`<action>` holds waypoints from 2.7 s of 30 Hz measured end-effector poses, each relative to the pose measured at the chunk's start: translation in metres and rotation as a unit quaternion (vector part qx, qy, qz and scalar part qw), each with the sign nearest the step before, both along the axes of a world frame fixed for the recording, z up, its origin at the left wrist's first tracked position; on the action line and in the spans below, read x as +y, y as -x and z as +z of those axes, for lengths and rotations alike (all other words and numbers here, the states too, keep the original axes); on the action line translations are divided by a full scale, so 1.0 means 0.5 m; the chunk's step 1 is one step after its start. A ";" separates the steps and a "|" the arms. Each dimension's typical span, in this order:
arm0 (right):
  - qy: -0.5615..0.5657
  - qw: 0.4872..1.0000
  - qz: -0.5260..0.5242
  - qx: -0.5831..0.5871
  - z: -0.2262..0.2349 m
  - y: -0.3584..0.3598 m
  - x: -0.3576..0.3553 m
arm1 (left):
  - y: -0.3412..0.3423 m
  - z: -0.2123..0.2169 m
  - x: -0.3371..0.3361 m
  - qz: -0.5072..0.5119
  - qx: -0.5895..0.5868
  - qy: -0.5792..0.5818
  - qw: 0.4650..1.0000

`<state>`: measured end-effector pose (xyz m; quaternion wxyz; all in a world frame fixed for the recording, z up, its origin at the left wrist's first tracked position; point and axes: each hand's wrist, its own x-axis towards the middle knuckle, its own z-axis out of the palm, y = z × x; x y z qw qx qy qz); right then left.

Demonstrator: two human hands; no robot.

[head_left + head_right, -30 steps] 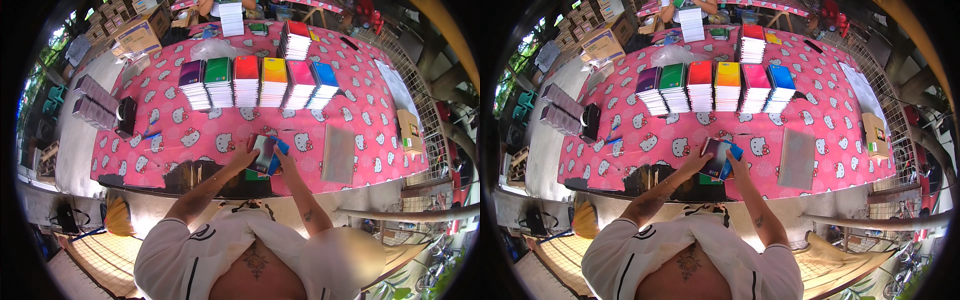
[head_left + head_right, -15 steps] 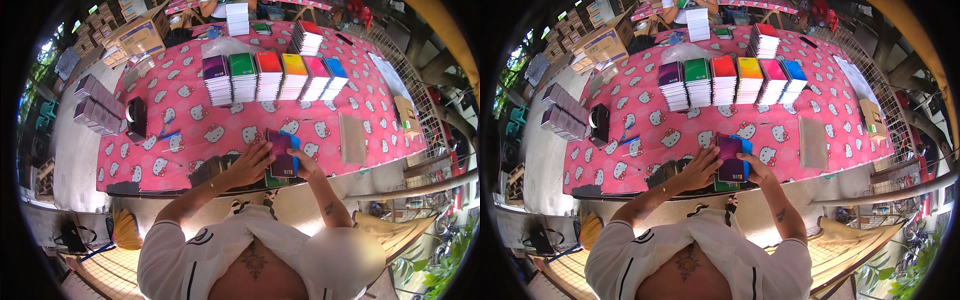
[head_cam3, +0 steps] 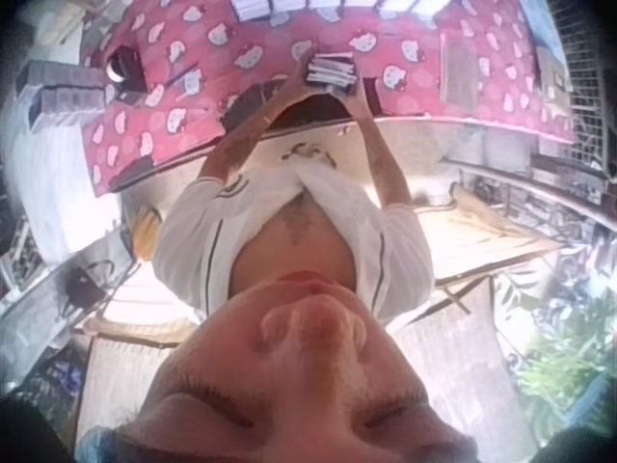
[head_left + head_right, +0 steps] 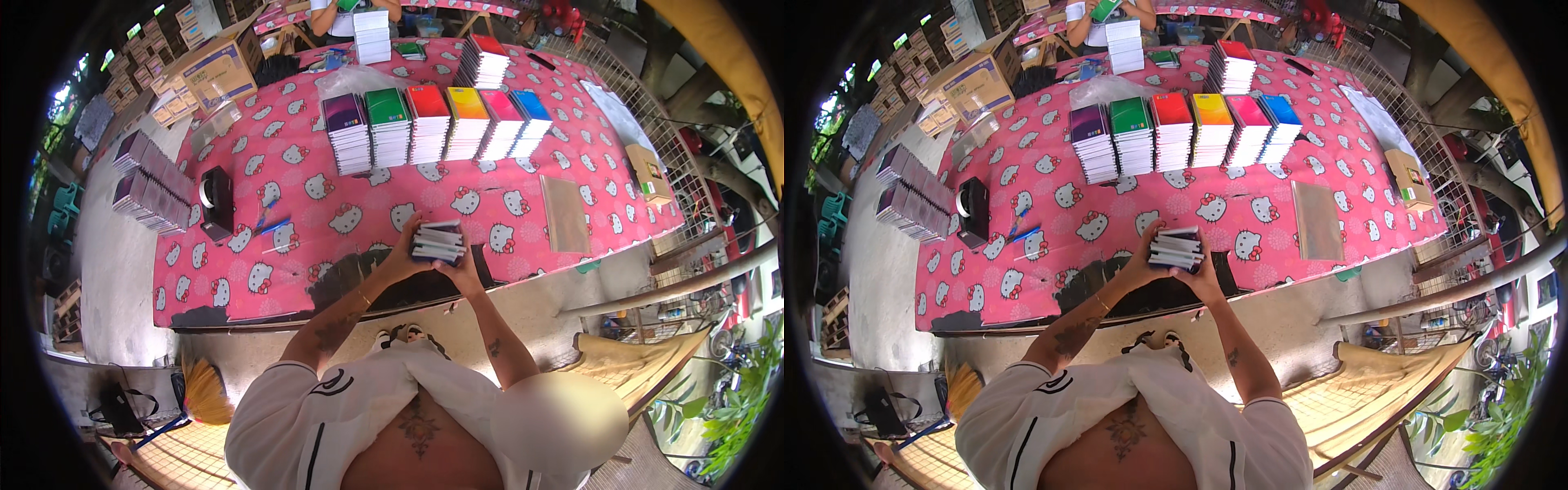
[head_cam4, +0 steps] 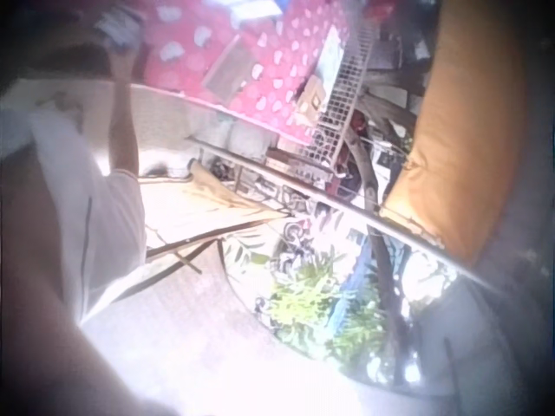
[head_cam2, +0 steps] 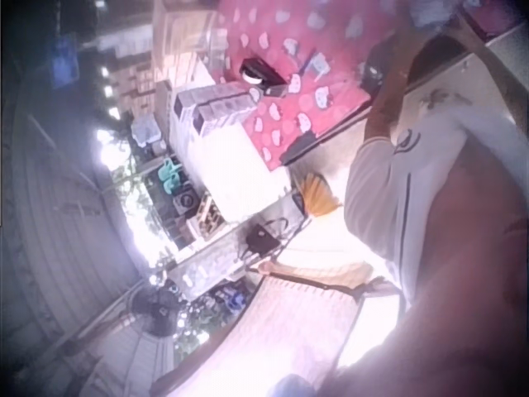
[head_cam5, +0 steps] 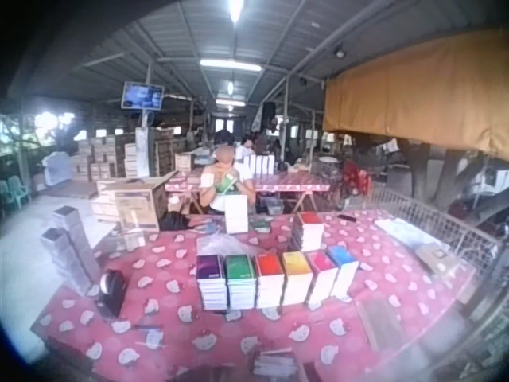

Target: The person organizes small colored notebooks into stacks by color and places a set of different colored notebooks into a clear plastic bag.

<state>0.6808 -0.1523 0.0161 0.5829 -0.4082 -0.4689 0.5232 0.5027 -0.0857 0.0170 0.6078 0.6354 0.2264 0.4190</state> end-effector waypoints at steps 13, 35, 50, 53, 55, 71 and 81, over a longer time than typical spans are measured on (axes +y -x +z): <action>-0.130 0.980 -0.056 -0.141 0.037 -0.024 0.044 | -0.023 0.043 0.004 0.023 0.017 -0.001 1.000; -0.034 0.993 0.070 -0.085 -0.013 -0.062 0.067 | -0.088 0.202 -0.017 0.087 0.512 -0.442 0.732; -0.259 0.838 0.092 -0.471 -0.027 0.272 0.219 | 0.470 0.113 -0.010 0.443 0.152 0.280 0.838; -0.232 0.772 0.147 -0.573 -0.022 0.334 0.247 | 0.534 0.054 0.046 0.415 0.151 0.304 0.844; -0.200 0.723 0.208 -0.628 0.007 0.350 0.243 | 0.561 0.021 0.063 0.402 0.205 0.299 0.841; 0.270 0.927 0.183 -0.186 0.031 0.441 0.255 | 0.600 0.048 0.067 0.419 0.148 0.315 0.839; 0.018 0.907 0.204 -0.368 0.042 0.392 0.178 | 0.682 -0.027 -0.046 0.369 0.335 0.071 0.864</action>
